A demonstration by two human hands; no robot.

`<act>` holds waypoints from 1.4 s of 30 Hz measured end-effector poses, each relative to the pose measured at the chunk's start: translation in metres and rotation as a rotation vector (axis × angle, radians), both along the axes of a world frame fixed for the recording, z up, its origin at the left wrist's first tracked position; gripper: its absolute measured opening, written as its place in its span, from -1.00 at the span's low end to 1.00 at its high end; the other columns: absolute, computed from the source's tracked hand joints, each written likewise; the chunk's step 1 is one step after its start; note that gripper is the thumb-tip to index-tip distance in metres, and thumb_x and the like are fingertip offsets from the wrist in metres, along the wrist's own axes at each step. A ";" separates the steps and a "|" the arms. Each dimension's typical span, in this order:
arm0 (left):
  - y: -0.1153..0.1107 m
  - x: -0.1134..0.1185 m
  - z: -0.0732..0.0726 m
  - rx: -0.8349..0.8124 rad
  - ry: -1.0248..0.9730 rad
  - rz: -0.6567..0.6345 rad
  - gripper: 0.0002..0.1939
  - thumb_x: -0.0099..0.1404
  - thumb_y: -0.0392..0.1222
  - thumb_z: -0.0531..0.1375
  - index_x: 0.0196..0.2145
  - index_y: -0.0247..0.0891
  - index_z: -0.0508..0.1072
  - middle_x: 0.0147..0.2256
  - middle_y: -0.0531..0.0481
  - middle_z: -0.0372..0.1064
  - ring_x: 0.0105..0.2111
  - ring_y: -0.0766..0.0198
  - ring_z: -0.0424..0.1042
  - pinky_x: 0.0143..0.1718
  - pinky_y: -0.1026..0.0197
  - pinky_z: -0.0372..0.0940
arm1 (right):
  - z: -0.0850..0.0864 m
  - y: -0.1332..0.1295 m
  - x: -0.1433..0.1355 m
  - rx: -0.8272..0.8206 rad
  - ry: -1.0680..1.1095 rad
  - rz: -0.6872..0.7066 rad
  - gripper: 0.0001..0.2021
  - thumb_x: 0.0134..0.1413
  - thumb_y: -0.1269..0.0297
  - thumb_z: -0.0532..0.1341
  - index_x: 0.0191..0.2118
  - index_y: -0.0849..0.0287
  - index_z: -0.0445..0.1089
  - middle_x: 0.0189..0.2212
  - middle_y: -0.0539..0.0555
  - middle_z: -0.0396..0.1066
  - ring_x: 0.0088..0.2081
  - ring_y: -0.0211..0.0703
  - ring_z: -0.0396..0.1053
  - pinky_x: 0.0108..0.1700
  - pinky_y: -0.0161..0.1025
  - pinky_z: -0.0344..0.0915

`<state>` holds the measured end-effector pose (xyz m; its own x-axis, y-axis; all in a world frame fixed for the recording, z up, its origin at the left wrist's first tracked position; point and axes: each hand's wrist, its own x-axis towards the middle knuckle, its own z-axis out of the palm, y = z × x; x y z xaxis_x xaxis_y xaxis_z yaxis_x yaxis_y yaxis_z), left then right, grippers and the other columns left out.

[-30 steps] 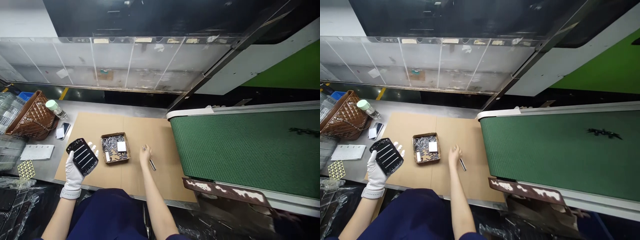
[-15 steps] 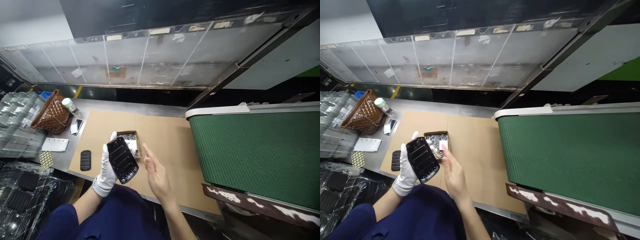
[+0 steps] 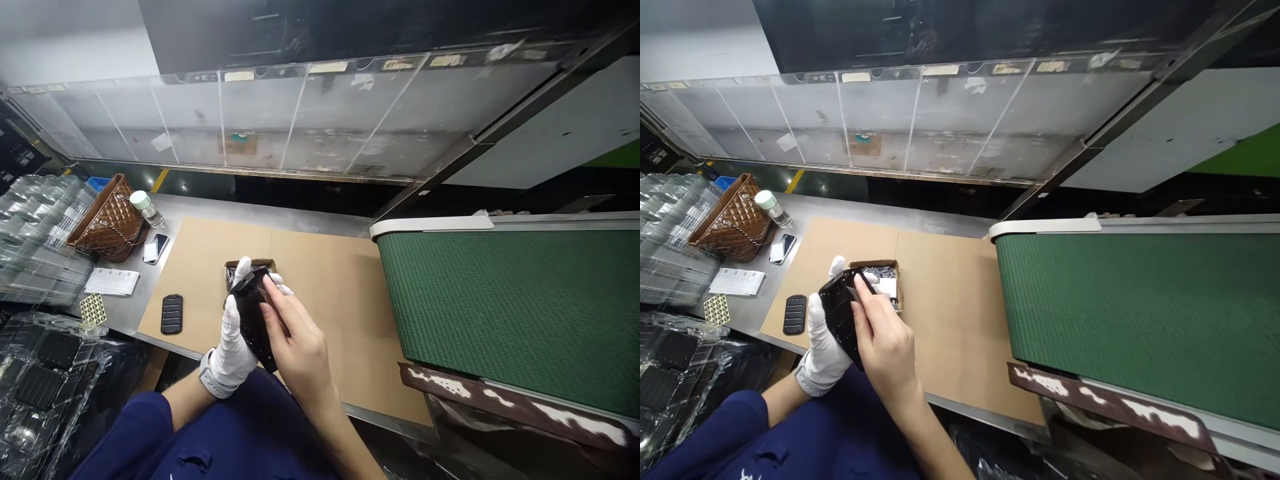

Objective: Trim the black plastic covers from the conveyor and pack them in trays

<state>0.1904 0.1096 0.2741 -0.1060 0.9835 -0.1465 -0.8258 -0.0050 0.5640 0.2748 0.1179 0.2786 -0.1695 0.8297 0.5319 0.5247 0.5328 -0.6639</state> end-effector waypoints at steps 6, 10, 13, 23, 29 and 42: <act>-0.002 0.000 0.004 0.023 -0.008 -0.044 -0.36 0.16 0.25 0.11 0.13 -0.05 0.29 0.05 -0.02 0.36 0.14 0.08 0.22 0.24 0.01 -0.01 | 0.002 -0.002 -0.002 0.051 0.023 -0.014 -0.56 0.19 0.47 0.09 0.18 0.13 0.21 -0.10 0.12 0.47 -0.03 -0.14 0.41 0.03 -0.24 0.37; -0.002 0.001 0.007 0.015 0.006 -0.040 -0.35 0.14 0.27 0.12 0.11 -0.08 0.32 0.03 -0.05 0.38 0.14 0.05 0.22 0.23 -0.01 0.03 | 0.002 -0.003 -0.002 0.052 0.011 -0.008 -0.56 0.20 0.46 0.08 0.19 0.12 0.21 -0.10 0.12 0.47 -0.05 -0.14 0.43 0.03 -0.22 0.37; -0.002 0.002 0.008 0.008 0.005 -0.018 -0.37 0.14 0.24 0.15 0.10 -0.07 0.32 0.06 -0.03 0.34 0.14 0.05 0.22 0.21 0.00 0.06 | 0.002 -0.004 -0.002 0.060 -0.006 0.017 -0.56 0.20 0.47 0.08 0.19 0.15 0.20 -0.11 0.13 0.47 -0.07 -0.15 0.43 0.02 -0.24 0.37; -0.005 0.002 0.006 -0.003 0.073 -0.051 -0.29 0.14 0.30 0.09 0.18 -0.02 0.19 0.02 -0.06 0.37 0.06 0.05 0.32 0.15 -0.06 0.14 | 0.001 -0.010 0.002 -0.208 0.235 -0.002 -0.72 0.18 0.34 0.14 0.01 0.10 0.38 -0.13 0.06 0.49 -0.11 -0.15 0.46 -0.06 -0.23 0.43; -0.006 0.001 0.004 0.031 0.054 -0.062 -0.33 0.16 0.28 0.09 0.18 0.00 0.20 0.10 -0.03 0.29 0.15 0.08 0.20 0.21 -0.02 0.07 | 0.012 -0.010 0.004 -0.165 0.013 0.079 -0.60 0.27 0.31 -0.01 0.20 0.14 0.17 0.01 0.13 0.39 0.07 -0.08 0.33 0.04 -0.15 0.36; -0.004 0.003 -0.001 0.071 0.132 0.054 -0.45 0.21 0.18 0.13 0.11 -0.02 0.31 0.25 0.11 0.05 0.27 0.15 -0.05 0.29 0.13 -0.10 | 0.006 -0.008 -0.003 0.010 -0.176 0.022 -0.58 0.30 0.28 -0.07 0.22 0.22 0.14 -0.27 0.17 0.43 -0.23 -0.07 0.36 -0.18 -0.10 0.36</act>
